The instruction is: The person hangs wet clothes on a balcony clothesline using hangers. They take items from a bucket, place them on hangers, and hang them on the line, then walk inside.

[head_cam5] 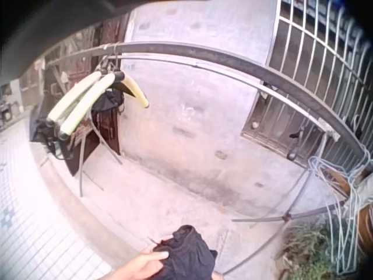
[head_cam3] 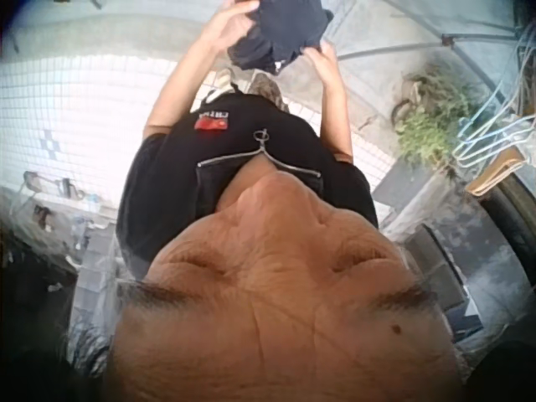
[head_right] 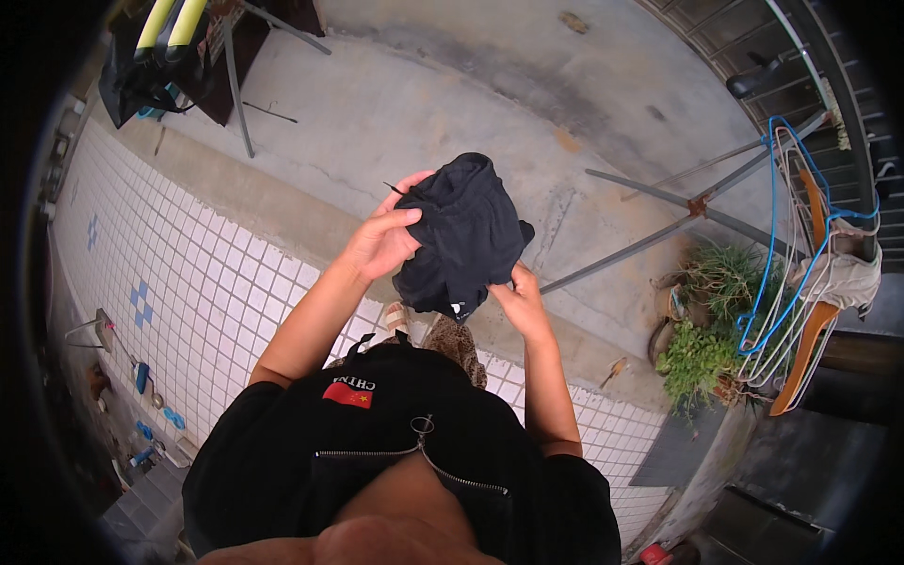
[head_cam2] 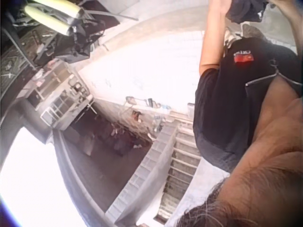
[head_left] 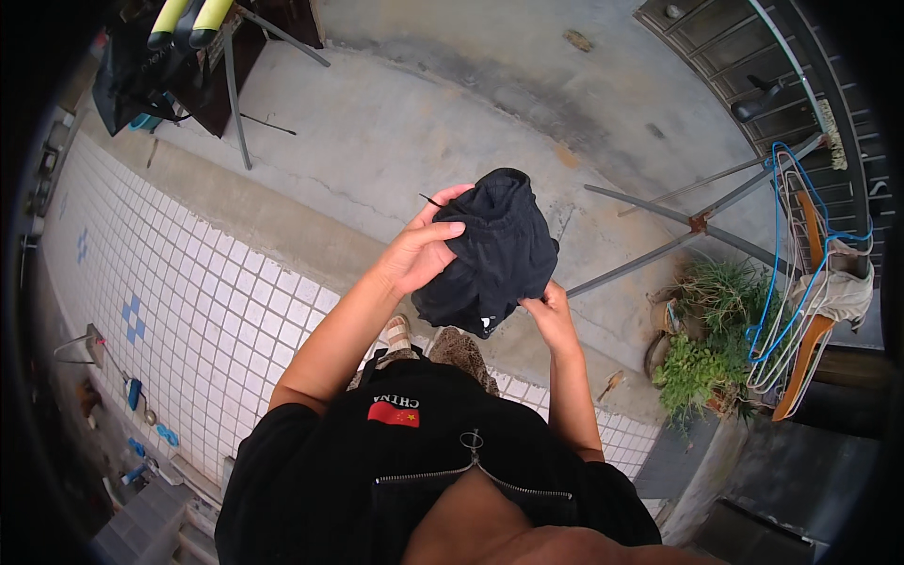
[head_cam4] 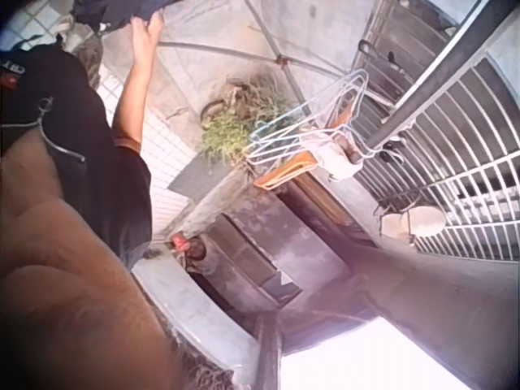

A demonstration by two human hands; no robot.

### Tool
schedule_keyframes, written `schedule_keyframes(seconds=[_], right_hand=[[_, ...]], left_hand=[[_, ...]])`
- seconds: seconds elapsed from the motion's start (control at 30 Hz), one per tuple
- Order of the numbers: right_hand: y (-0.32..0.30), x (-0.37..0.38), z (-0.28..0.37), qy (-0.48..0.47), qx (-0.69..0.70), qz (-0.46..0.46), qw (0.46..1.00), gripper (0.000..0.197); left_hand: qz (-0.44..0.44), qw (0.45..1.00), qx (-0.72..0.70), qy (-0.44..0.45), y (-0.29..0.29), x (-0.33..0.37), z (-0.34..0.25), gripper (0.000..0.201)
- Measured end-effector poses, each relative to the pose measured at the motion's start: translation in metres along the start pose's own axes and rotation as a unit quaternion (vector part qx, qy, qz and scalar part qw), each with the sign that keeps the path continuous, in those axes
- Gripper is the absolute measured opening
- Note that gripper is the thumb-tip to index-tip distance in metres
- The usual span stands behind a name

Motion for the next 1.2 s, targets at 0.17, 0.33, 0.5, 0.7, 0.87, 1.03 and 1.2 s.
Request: schedule_keyframes(seconds=[0.17, 0.33, 0.5, 0.7, 0.87, 1.03, 1.2], right_hand=[[0.019, -0.016, -0.009, -0.098, -0.095, 0.003, 0.991, 0.02], [0.008, -0.021, 0.015, -0.171, -0.135, -0.059, 0.974, 0.022], [-0.012, -0.036, 0.025, -0.167, -0.194, -0.013, 0.967, 0.023], [-0.012, -0.063, 0.027, -0.146, -0.192, 0.072, 0.968, 0.038], [-0.055, -0.076, 0.021, 0.057, -0.185, 0.179, 0.965, 0.032], [-0.084, -0.031, 0.086, -0.253, -0.123, -0.043, 0.959, 0.036], [-0.014, -0.026, 0.097, -0.179, -0.129, 0.144, 0.965, 0.041]], left_hand=[[0.095, 0.994, 0.05, -0.016, 0.046, -0.03, -0.012, 0.067], [0.003, 0.969, 0.236, -0.071, 0.041, -0.037, -0.006, 0.055], [-0.124, 0.912, 0.391, -0.001, 0.069, -0.041, -0.006, 0.03], [-0.157, 0.88, 0.422, 0.151, 0.128, -0.022, -0.01, 0.012], [-0.172, 0.825, 0.469, 0.264, 0.189, -0.039, -0.019, 0.01], [-0.179, 0.766, 0.508, 0.35, 0.253, -0.065, -0.02, 0.01], [-0.214, 0.702, 0.564, 0.379, 0.264, -0.074, -0.005, 0.013]])
Point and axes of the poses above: each hand's wrist, its own x-axis towards the middle knuckle, its own y-axis out of the palm, z = x × y, the point moved 6 cm from there along x, towards the middle knuckle, and after that the axes turned 11 degrees about -y, right-handed, at the moved point
